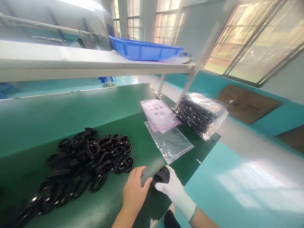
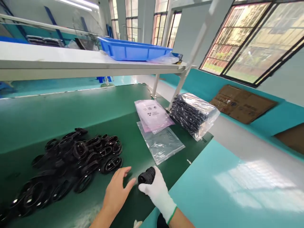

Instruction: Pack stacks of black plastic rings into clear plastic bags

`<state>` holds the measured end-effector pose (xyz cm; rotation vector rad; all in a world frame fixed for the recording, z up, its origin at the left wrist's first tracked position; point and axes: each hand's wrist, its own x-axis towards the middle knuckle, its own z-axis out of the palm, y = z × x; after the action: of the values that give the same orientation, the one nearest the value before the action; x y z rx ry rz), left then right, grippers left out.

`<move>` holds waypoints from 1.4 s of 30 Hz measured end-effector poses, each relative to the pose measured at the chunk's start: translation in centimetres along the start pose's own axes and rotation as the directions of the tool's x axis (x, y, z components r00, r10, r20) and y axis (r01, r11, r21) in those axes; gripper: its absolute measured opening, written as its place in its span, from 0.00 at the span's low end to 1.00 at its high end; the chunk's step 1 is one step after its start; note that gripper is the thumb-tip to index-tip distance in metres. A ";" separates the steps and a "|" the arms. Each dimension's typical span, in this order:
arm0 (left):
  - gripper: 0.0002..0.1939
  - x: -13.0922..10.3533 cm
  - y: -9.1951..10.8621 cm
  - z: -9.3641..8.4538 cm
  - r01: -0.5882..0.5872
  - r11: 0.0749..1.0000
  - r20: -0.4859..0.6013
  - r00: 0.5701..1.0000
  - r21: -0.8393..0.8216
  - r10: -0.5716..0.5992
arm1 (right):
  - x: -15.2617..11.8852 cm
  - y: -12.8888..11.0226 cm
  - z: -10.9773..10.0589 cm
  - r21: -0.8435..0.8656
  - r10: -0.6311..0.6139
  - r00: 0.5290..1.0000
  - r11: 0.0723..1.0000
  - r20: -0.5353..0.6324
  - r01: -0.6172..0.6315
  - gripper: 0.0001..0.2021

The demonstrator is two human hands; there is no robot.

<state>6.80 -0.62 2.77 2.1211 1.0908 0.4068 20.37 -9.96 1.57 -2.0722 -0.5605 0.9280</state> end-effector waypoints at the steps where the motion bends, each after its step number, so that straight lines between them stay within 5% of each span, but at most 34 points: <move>1: 0.16 1.9 1.9 1.4 -0.088 0.995 -0.018 0.996 0.037 0.088 | 0.5 0.8 -2.2 0.086 0.039 0.999 0.996 -0.003 -0.039 0.44; 5: 0.22 8.4 8.7 9.4 -0.356 0.908 0.049 0.934 0.220 0.354 | 2.9 4.8 -10.1 0.206 0.163 0.984 0.968 -0.067 -0.147 0.44; 8: 0.20 11.6 10.5 13.9 -0.393 0.847 0.095 0.918 0.359 0.385 | 4.6 6.7 -14.6 0.315 0.172 0.985 0.936 -0.029 -0.154 0.45; 12: 0.12 13.0 10.5 15.2 -0.332 0.805 0.205 0.943 0.491 0.263 | 6.5 5.7 -18.9 0.558 0.080 0.970 0.806 0.232 -0.200 0.35; 14: 0.13 13.0 11.0 14.8 -0.278 0.840 0.236 0.954 0.466 0.185 | 7.8 4.2 -20.0 0.639 -0.072 0.899 0.728 0.432 -0.248 0.29; 17: 0.13 13.2 12.9 14.3 -0.115 0.946 0.210 0.976 0.304 0.051 | 10.9 2.4 -20.4 0.685 -0.319 0.775 0.702 0.546 -0.194 0.31; 19: 0.11 13.9 14.2 14.2 0.016 0.985 0.180 0.983 0.172 -0.047 | 13.3 2.3 -20.0 0.719 -0.408 0.748 0.682 0.524 -0.132 0.35; 24: 0.04 15.3 16.2 14.5 0.196 0.979 0.127 0.971 0.051 -0.201 | 17.4 5.4 -19.5 0.814 -0.363 0.829 0.554 0.425 -0.175 0.31; 26: 0.05 15.1 16.7 15.2 0.165 0.978 0.054 0.984 0.126 -0.173 | 17.5 6.4 -19.9 0.807 -0.303 0.876 0.572 0.375 -0.147 0.30; 28: 0.07 14.4 17.1 16.1 0.043 0.973 -0.014 0.999 0.228 -0.041 | 16.9 6.5 -20.4 0.701 -0.244 0.915 0.711 0.322 -0.057 0.33; 30: 0.10 13.6 17.4 16.9 -0.104 0.941 -0.054 0.990 0.323 0.128 | 16.2 6.1 -20.7 0.429 -0.147 0.962 0.903 0.231 0.036 0.40; 32: 0.11 12.7 17.4 17.4 -0.203 0.900 -0.065 0.967 0.386 0.246 | 15.5 5.7 -20.6 0.050 -0.101 0.993 0.994 0.067 0.098 0.44; 36: 0.12 10.7 17.1 17.8 -0.290 0.889 -0.057 0.942 0.355 0.330 | 14.4 6.0 -19.4 -0.426 -0.300 0.946 0.877 -0.123 0.223 0.42; 42: 0.09 6.1 17.2 19.5 -0.261 0.965 0.097 0.961 -0.003 0.260 | 13.1 5.6 -16.8 -0.410 -0.344 0.937 0.864 -0.054 0.294 0.31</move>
<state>31.21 -11.22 1.12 2.2762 0.7609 0.4166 42.04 -12.86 -1.27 -2.2745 -1.0608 0.5123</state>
